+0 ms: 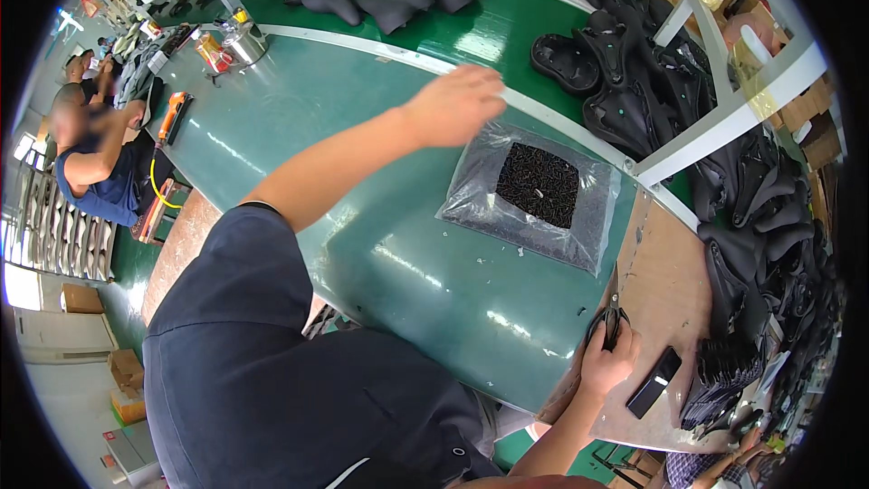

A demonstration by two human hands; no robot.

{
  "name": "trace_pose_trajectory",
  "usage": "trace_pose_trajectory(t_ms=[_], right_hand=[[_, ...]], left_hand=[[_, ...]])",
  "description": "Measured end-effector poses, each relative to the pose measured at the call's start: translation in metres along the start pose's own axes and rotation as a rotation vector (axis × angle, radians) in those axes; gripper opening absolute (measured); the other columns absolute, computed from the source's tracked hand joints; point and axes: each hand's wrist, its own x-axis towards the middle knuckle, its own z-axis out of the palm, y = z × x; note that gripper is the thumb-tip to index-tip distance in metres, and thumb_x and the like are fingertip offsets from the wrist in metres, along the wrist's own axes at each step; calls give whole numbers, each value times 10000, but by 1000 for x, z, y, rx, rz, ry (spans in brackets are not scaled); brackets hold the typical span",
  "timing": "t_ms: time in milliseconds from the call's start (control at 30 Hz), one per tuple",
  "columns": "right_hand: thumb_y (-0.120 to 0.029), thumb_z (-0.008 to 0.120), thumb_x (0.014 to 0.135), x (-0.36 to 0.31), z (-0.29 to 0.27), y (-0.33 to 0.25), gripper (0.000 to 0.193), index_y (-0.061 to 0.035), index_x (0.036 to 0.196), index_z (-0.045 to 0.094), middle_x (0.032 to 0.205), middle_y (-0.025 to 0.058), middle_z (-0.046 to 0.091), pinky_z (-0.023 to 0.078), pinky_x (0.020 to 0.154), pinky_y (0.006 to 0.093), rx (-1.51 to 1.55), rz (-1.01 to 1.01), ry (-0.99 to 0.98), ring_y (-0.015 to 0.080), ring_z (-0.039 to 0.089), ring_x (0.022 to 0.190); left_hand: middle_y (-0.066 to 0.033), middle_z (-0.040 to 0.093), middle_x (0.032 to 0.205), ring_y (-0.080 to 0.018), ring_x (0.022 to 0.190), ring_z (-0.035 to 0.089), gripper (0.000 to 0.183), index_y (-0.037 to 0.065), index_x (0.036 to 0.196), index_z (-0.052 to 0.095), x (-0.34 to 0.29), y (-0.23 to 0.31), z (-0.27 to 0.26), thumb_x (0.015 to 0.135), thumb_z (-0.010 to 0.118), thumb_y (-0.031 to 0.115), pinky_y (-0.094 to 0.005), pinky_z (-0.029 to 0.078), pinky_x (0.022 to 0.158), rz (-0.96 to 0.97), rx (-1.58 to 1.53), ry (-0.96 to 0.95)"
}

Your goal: Trimming excess plastic or fabric from bicycle seats using a pair of scissors.

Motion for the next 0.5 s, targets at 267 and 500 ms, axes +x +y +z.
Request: trace_pose_trajectory(t_ms=[267,500], right_hand=[[-124,776,871,9,4,-8,282,7,1111,709,975,178,670,549,747,457,-34,-31,13,373,659,858],[-49,616,1012,-6,-4,9,164,16,1136,701,1007,167,651,530,822,432,76,31,101,333,636,922]], left_hand=[[-179,527,1429,-399,1346,504,654,46,1393,498,-68,-156,66,807,750,191,-509,440,1118,-558,254,-61],[-194,482,1510,-407,1413,486,786,23,1538,365,-65,-213,128,932,748,346,-559,472,1093,-991,334,-156]])
